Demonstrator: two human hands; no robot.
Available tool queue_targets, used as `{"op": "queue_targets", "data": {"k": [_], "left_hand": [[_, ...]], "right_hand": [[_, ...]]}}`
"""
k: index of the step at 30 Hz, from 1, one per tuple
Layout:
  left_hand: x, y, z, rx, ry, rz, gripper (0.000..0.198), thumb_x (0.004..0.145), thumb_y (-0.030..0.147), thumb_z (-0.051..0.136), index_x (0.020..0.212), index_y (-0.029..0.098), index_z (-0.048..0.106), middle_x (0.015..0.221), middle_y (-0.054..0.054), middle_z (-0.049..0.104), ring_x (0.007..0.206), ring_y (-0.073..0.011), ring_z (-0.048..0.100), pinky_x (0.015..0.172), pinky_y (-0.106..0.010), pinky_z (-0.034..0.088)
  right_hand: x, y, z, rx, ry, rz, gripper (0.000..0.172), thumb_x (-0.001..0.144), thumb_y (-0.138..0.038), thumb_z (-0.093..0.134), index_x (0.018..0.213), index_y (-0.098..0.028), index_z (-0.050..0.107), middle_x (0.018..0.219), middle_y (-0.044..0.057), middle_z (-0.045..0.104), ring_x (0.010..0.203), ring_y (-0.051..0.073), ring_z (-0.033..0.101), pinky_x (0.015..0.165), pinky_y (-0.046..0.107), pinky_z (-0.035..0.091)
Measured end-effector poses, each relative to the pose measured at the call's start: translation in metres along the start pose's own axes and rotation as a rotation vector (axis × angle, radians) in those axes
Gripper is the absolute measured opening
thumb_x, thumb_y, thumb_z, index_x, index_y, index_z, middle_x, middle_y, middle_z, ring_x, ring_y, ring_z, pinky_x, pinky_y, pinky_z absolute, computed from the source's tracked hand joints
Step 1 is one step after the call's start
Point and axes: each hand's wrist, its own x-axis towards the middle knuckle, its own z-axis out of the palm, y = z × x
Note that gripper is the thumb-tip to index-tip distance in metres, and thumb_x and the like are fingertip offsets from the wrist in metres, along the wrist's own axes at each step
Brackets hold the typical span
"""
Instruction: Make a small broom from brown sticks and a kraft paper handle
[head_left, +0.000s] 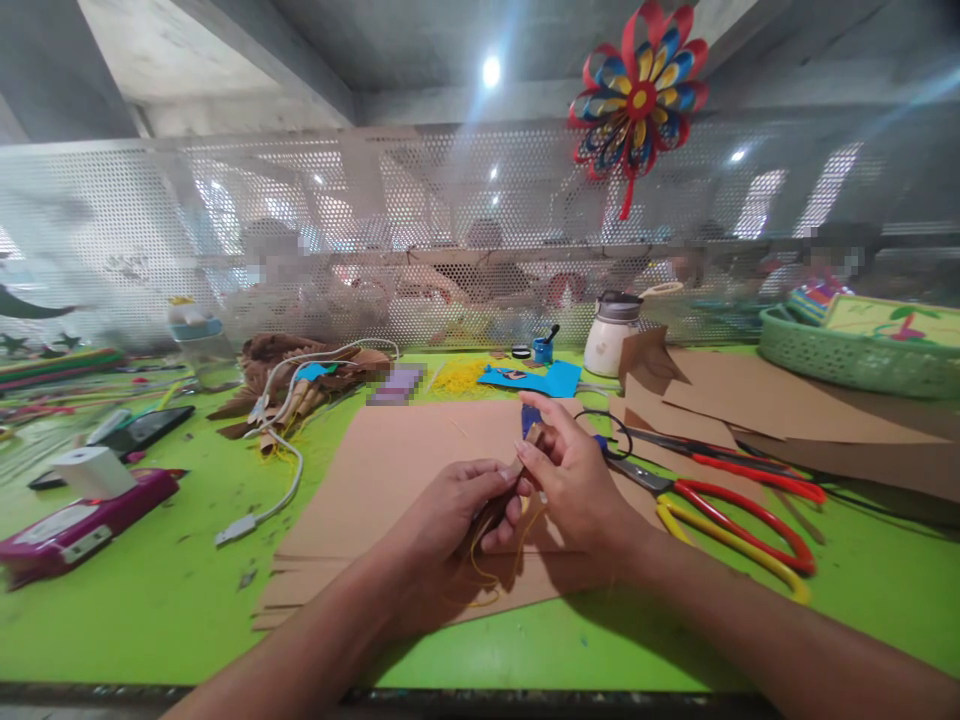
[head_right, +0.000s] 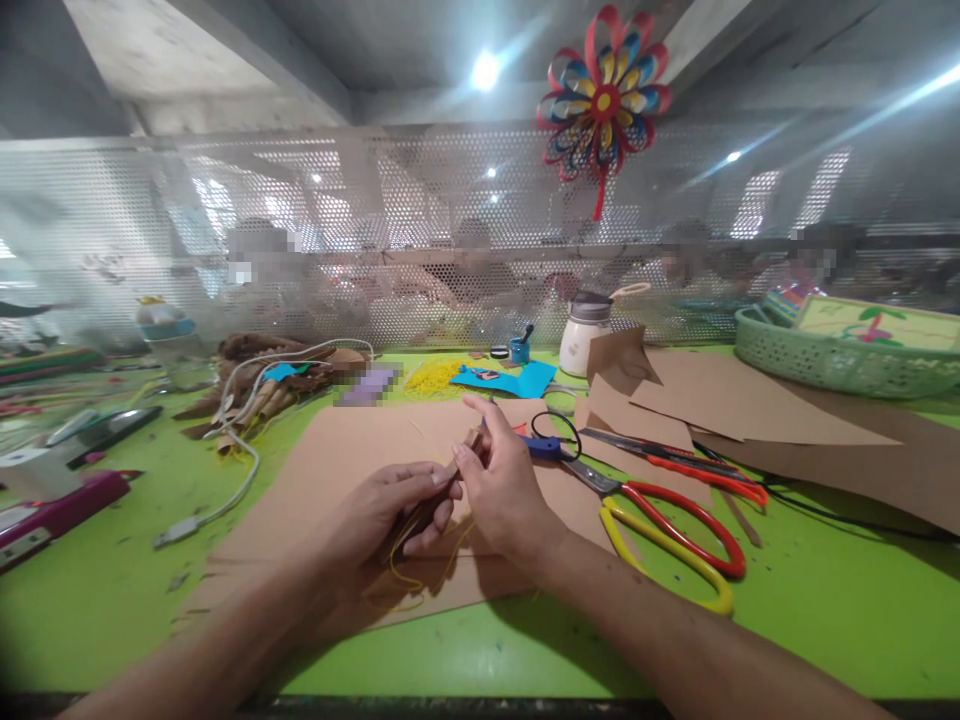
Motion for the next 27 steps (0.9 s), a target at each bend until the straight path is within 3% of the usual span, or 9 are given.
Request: {"op": "queue_targets", "data": {"k": [16, 23, 27], "left_hand": [[-0.001, 0.002, 0.002, -0.023, -0.027, -0.022, 0.018, 0.08, 0.029, 0.054, 0.076, 0.012, 0.057, 0.056, 0.0, 0.053, 0.039, -0.0053, 0.04, 0.039, -0.017, 0.029], [-0.002, 0.008, -0.004, -0.064, 0.002, -0.077, 0.02, 0.082, 0.025, 0.048, 0.078, 0.01, 0.06, 0.058, -0.003, 0.057, 0.041, -0.0066, 0.044, 0.038, -0.018, 0.029], [-0.002, 0.011, -0.008, -0.11, -0.06, -0.102, 0.021, 0.083, 0.025, 0.047, 0.078, 0.01, 0.061, 0.059, -0.003, 0.057, 0.041, -0.0065, 0.044, 0.039, -0.019, 0.03]], "right_hand": [[0.0, -0.001, 0.0, 0.029, -0.001, 0.022, 0.046, 0.079, -0.021, 0.053, 0.124, -0.02, 0.041, 0.063, -0.007, 0.049, 0.049, 0.01, 0.05, 0.05, 0.025, 0.044], [0.007, 0.004, -0.005, 0.116, 0.034, 0.076, 0.04, 0.087, -0.043, 0.042, 0.119, -0.019, 0.047, 0.06, -0.004, 0.055, 0.048, 0.011, 0.051, 0.048, 0.025, 0.041], [0.007, 0.0, -0.005, 0.134, 0.061, 0.066, 0.041, 0.086, -0.048, 0.042, 0.112, -0.019, 0.051, 0.062, -0.003, 0.055, 0.048, 0.012, 0.052, 0.048, 0.026, 0.043]]}}
